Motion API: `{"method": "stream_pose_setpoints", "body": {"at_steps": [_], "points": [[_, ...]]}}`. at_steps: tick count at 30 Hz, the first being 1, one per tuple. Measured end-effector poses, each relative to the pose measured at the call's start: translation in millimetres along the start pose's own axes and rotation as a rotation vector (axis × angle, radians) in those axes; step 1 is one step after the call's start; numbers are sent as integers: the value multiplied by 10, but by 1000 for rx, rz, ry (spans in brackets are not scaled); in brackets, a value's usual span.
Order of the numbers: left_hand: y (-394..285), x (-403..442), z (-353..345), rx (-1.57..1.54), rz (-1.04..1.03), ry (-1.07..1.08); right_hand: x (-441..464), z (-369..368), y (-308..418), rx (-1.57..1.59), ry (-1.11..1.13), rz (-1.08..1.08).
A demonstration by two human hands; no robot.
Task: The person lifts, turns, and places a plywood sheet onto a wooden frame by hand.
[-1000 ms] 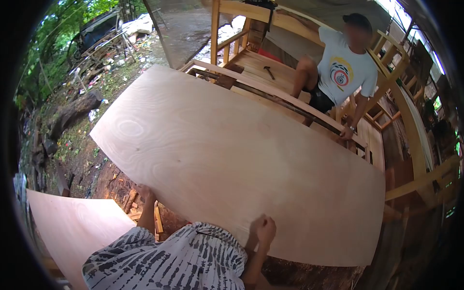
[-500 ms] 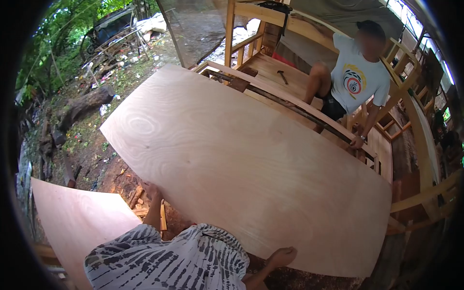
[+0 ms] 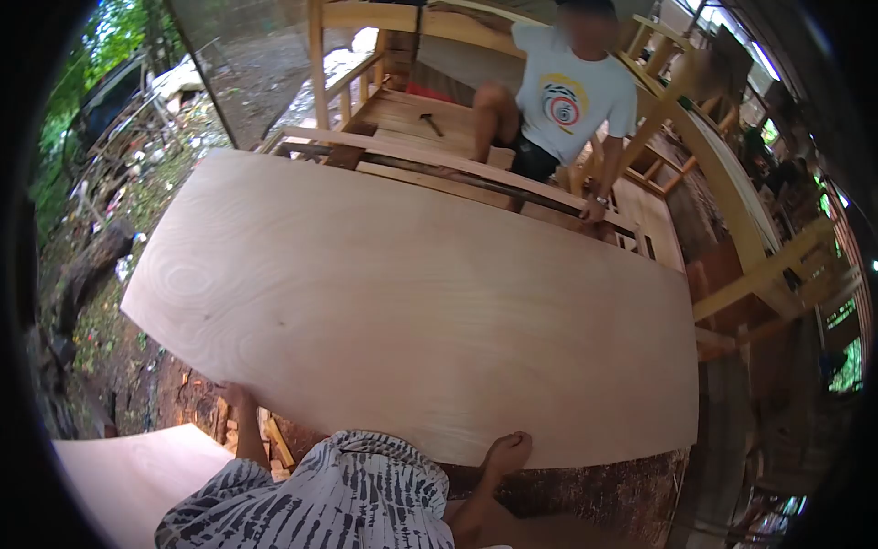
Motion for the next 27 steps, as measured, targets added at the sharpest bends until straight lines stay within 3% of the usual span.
{"method": "stream_pose_setpoints", "body": {"at_steps": [3,4,11,15,17,19,21,23,24,26,27], "points": [[215,169,-69,3,-31,-20,-3,16,11,33,9,34],[-62,-65,13,-58,-3,42,0,11,9,37,16,58],[-125,-124,8,-79,21,118,22,-23,-34,13,-3,70],[21,38,-80,-109,71,126,190,-307,139,816,104,-104],[65,2,-76,-137,61,118,116,30,1322,658,323,287],[-142,-181,-32,-281,110,201,-200,588,2593,945,677,299],[-248,-228,-28,-286,98,190,-450,1418,3607,1296,792,744],[-257,-224,-18,-251,75,164,-443,2081,4076,1696,737,962],[-234,-214,-14,-235,64,159,-424,2327,4223,1705,733,960],[-208,-188,-21,-221,36,134,-540,2871,4521,1242,659,1465],[-209,-167,-16,-216,25,127,-556,3014,4580,1105,602,1573]]}}
Point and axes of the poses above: each hand's wrist, its own x-axis towards the middle knuckle, its own z-axis out of the back of the hand, y = z × x, the point moved 5 cm from there along x, towards the middle knuckle, and after that the axes turned 8 degrees about y, right-handed, at the moved point
